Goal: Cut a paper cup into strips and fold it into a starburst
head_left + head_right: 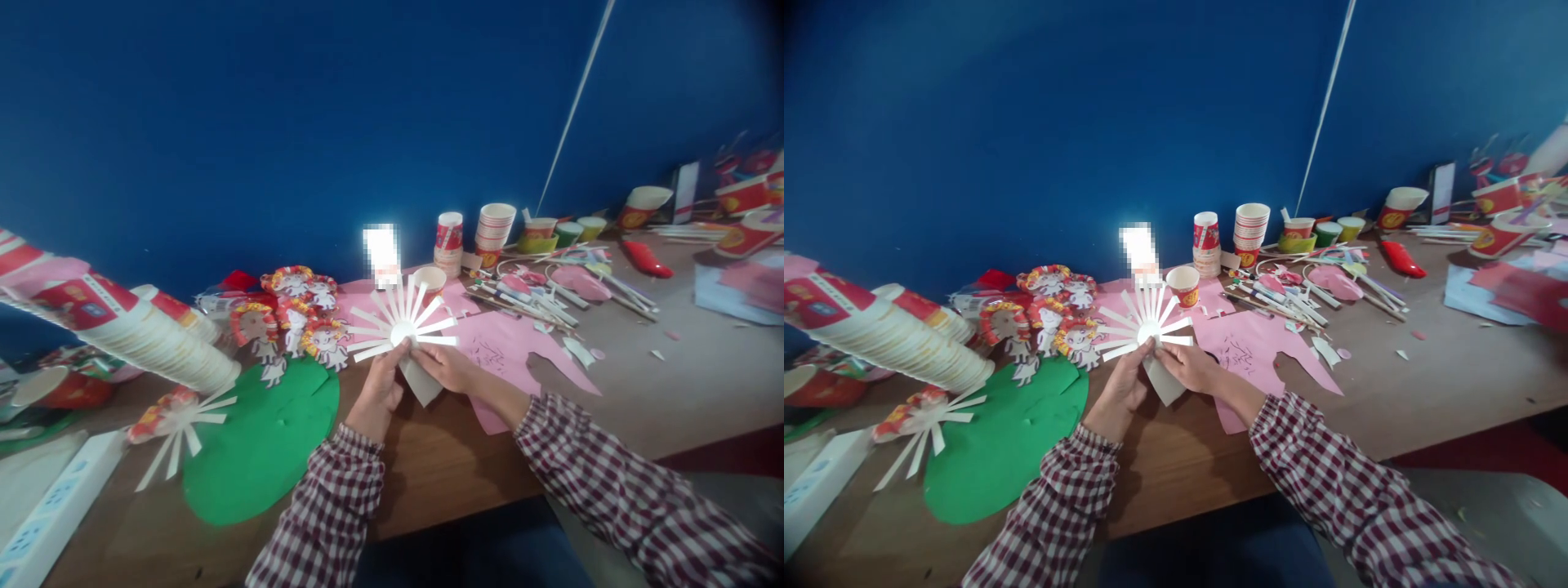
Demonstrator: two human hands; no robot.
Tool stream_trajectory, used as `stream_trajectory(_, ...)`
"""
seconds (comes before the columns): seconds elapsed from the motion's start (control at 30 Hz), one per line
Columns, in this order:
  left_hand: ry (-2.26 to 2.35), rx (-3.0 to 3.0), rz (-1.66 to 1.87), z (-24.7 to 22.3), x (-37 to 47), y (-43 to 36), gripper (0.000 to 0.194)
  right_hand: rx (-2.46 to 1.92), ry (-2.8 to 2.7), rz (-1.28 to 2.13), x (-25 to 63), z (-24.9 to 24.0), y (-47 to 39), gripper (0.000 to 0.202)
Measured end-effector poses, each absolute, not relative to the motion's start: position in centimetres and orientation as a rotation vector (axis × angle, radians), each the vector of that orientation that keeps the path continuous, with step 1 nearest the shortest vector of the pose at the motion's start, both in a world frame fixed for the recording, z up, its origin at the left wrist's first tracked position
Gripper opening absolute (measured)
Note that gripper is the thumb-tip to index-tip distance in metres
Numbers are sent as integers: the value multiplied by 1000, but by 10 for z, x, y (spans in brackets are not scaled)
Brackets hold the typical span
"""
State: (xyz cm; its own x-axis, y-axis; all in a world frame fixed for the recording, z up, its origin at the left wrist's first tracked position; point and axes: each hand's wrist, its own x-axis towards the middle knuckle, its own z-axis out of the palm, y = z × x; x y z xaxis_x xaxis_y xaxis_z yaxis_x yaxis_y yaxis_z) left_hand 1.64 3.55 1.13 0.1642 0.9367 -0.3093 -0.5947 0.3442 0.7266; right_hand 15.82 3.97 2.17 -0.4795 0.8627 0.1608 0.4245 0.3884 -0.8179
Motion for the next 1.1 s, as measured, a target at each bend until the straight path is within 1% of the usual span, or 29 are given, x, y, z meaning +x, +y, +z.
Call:
stream_trajectory(0.27,789,387,1141,12,21,34,24,-923,-2094,895,156,20,43,34)
stream_trajectory(0.5,764,292,1185,17,25,32,20,-910,-2138,788,155,16,44,31)
stream_trajectory(0.7,715,229,1221,23,29,29,12,-899,-2166,705,156,15,44,30)
stream_trajectory(1.1,742,182,1252,20,27,31,11,-872,-2196,633,156,18,44,24)
